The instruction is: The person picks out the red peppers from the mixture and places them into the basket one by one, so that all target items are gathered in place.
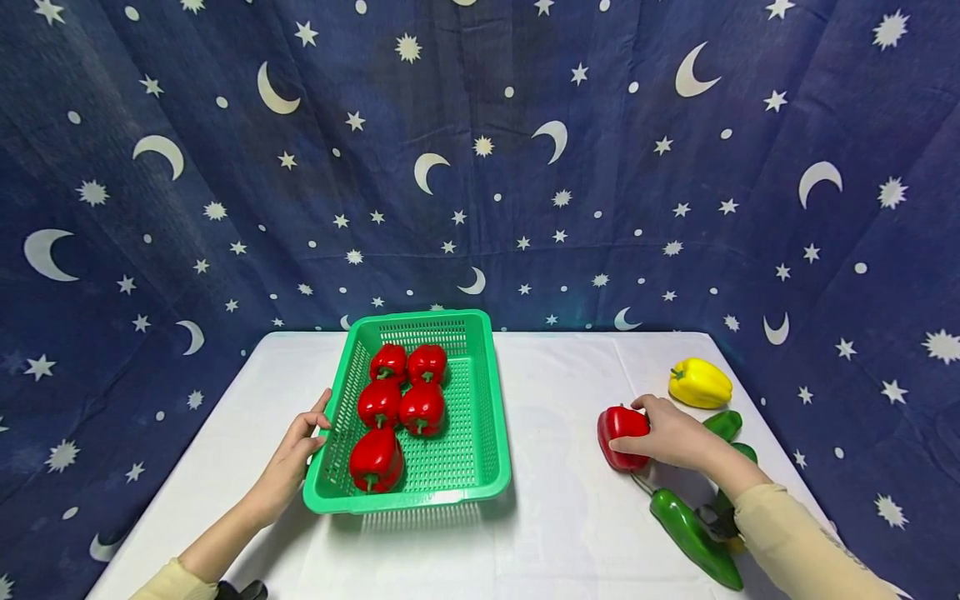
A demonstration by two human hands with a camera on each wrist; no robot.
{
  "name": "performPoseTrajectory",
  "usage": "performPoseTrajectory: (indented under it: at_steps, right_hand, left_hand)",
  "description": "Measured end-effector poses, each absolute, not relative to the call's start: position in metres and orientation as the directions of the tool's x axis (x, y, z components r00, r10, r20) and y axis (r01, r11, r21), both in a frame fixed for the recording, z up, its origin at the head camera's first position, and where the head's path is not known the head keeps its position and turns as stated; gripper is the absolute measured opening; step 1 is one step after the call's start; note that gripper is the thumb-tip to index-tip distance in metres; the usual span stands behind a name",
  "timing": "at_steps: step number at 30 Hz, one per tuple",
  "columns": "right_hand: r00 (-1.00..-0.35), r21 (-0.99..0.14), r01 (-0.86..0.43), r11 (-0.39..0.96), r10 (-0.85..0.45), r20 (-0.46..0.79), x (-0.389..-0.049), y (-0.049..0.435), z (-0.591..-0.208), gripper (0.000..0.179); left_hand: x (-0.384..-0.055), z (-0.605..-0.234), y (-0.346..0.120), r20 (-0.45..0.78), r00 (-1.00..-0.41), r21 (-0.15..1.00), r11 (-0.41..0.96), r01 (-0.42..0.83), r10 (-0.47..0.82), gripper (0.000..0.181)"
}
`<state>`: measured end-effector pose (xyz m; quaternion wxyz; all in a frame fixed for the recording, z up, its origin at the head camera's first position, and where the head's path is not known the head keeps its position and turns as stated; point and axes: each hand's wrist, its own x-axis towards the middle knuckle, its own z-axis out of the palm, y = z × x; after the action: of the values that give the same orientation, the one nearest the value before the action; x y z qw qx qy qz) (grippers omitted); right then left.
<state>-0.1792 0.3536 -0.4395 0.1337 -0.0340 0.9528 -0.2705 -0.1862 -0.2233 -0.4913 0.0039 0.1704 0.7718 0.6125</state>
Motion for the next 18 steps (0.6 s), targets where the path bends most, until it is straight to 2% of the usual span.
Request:
performPoseTrajectory:
  at_steps: [10,18]
  right_hand:
    - [-0.953,-0.586,-0.007,0.811,-0.182,-0.241,-0.1815,0.3489,-0.4412,0.099]
    - [-0.961,-0.547,0.0,0.837,-0.151,-0.231,-0.1819,0.3479,-0.4416,0.103]
  left_hand:
    - [-0.1859,-0.4901,-0.2231,0.205,-0.943,0.946,0.194,0.26,0.263,0.015]
    - [-0.1856,-0.4902,-0.2233,0.201,-0.942,0.946,0.198,0.258,0.268,0.016]
